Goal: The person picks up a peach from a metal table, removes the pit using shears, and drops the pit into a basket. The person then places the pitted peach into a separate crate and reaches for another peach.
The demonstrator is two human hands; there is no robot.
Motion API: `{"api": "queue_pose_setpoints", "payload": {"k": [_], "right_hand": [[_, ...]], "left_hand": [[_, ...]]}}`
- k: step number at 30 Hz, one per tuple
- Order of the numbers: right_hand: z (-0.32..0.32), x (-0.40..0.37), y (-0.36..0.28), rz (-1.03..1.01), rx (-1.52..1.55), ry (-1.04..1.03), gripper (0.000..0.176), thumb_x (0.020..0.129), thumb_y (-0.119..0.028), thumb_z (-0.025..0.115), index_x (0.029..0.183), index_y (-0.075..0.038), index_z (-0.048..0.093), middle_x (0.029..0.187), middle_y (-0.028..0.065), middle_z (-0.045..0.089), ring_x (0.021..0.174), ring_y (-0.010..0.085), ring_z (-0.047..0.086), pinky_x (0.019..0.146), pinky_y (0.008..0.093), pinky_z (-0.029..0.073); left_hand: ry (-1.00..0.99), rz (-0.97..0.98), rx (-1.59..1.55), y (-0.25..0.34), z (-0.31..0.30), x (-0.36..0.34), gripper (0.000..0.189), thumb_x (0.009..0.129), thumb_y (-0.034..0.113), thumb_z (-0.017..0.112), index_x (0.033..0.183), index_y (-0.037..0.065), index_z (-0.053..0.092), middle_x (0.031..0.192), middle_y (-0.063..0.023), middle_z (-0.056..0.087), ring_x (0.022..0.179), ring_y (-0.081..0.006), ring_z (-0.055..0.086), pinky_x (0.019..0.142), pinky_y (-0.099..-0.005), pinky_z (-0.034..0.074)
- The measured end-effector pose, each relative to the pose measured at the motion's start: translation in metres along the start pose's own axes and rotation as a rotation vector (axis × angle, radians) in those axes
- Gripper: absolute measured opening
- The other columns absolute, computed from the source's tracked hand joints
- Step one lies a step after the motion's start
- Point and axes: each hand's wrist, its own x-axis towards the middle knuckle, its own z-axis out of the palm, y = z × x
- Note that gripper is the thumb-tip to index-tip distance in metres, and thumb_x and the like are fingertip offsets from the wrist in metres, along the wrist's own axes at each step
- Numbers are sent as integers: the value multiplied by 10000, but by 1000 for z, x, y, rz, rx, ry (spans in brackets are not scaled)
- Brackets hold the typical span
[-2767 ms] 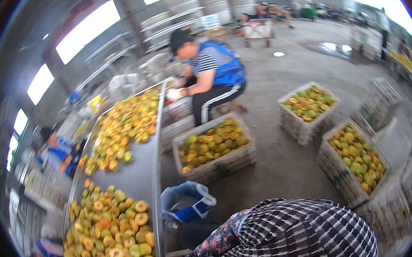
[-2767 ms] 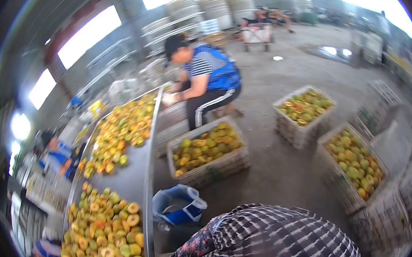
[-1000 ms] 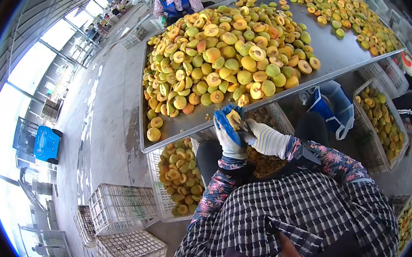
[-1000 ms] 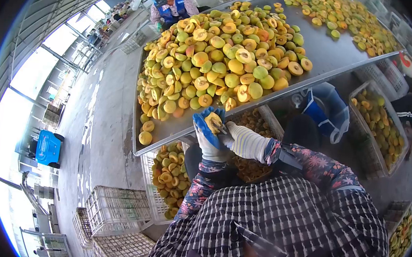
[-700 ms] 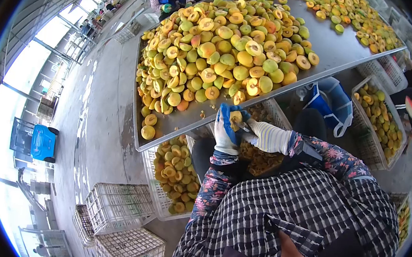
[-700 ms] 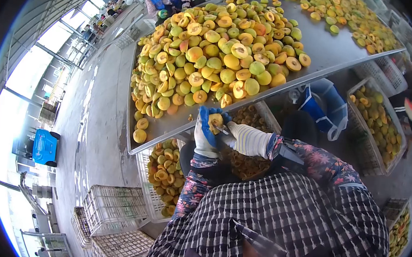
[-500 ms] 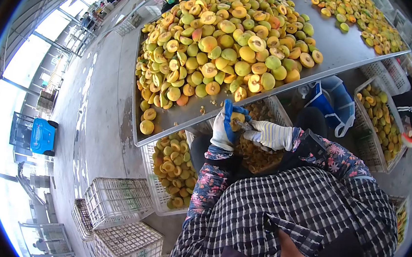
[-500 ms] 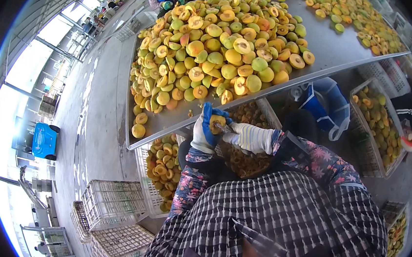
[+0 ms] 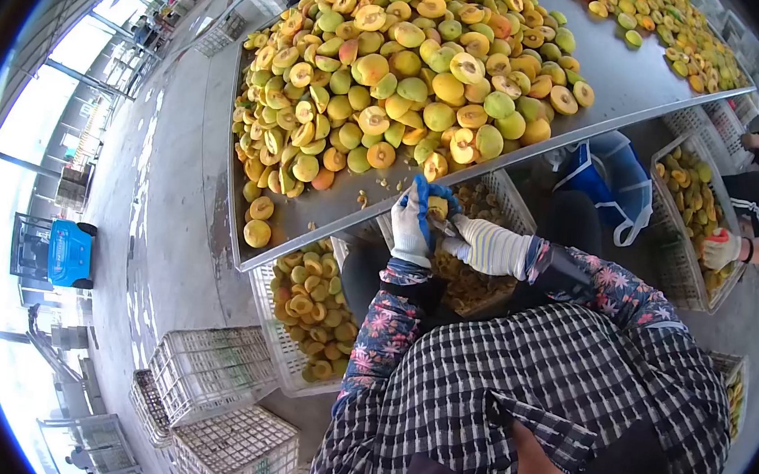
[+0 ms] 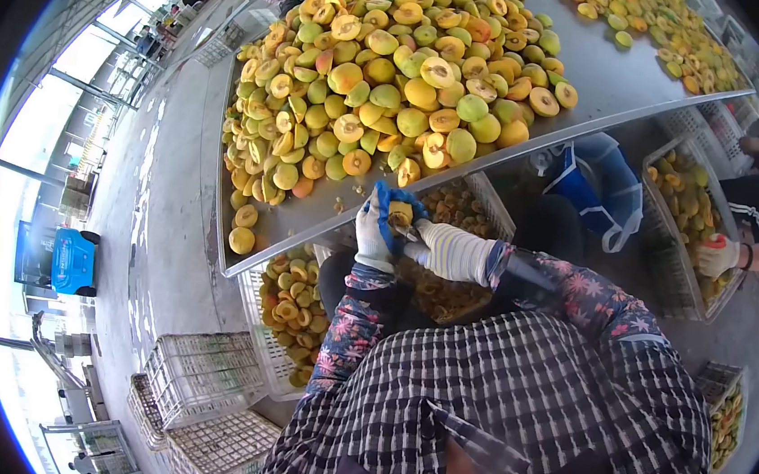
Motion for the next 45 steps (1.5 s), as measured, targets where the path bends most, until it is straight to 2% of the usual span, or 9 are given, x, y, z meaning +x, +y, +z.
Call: {"api": "queue_pose_setpoints", "payload": {"k": [3, 5, 13, 24, 27, 29, 32, 41, 45], "right_hand": [[2, -4, 9, 161, 276, -197, 238, 970, -393, 550, 1036, -164, 553, 635, -18, 481, 441, 104, 442, 408, 265, 358], [-30, -4, -62, 711, 671, -405, 235, 987, -408, 516, 986, -176, 551, 609, -30, 463, 427, 96, 419, 400, 258, 340], [-30, -1, -53, 816, 1206, -436, 317, 1015, -409, 468, 966, -111, 566, 557, -44, 401, 390, 79, 350, 374, 243, 266], [-61, -31, -69, 669, 175, -362, 302, 972, -362, 540, 1000, -62, 565, 633, 21, 528, 517, 160, 527, 496, 323, 445], [-63, -46, -26, 405, -426, -445, 442, 938, -382, 569, 1113, 21, 529, 909, 243, 645, 910, 404, 627, 806, 429, 479], [-61, -48, -28, 420, -423, -457, 426, 935, -379, 566, 1090, 17, 545, 928, 264, 644, 922, 429, 617, 809, 439, 480], [-57, -42, -30, 413, -425, -459, 424, 942, -381, 547, 1099, 13, 549, 954, 264, 648, 952, 431, 617, 830, 448, 480], [-48, -32, -43, 317, -414, -438, 348, 942, -242, 567, 1210, -22, 532, 1013, 200, 671, 940, 364, 641, 831, 397, 505], [-50, -37, -33, 298, -333, -400, 363, 944, -257, 566, 1216, -20, 526, 1005, 203, 660, 940, 346, 638, 832, 385, 500]], "left_hand": [[-60, -141, 39, -2, -12, 9, 456, 971, 413, 565, 926, -39, 610, 821, -144, 657, 730, -261, 660, 681, -378, 557], [-104, -129, 55, 5, -8, 3, 477, 961, 432, 577, 910, -38, 638, 794, -124, 668, 708, -232, 656, 677, -347, 545], [-39, -59, 45, 13, 1, 6, 451, 976, 382, 572, 869, -51, 640, 793, -118, 675, 658, -206, 658, 619, -326, 551], [415, 249, 476, 58, -53, -14, 253, 1002, 222, 543, 979, -4, 652, 783, -32, 664, 671, -48, 583, 586, -190, 450], [701, 219, 1463, 103, -121, -40, 387, 898, 375, 619, 1112, 57, 673, 1011, -156, 690, 914, -373, 653, 821, -424, 510], [802, 120, 1692, 115, -138, -45, 402, 884, 369, 625, 1149, 69, 662, 1083, -170, 669, 999, -367, 632, 894, -444, 487], [754, 365, 1701, 109, -129, -16, 426, 870, 371, 635, 1181, 79, 649, 1142, -183, 646, 1043, -362, 619, 930, -447, 475], [373, -134, 1786, 73, -51, 109, 664, 822, 470, 688, 1319, 64, 521, 1322, -212, 537, 1179, -350, 570, 954, -438, 485], [317, 28, 1628, 60, -62, 113, 711, 748, 383, 775, 1292, 9, 510, 1230, -208, 603, 1155, -352, 583, 961, -416, 482]]}}
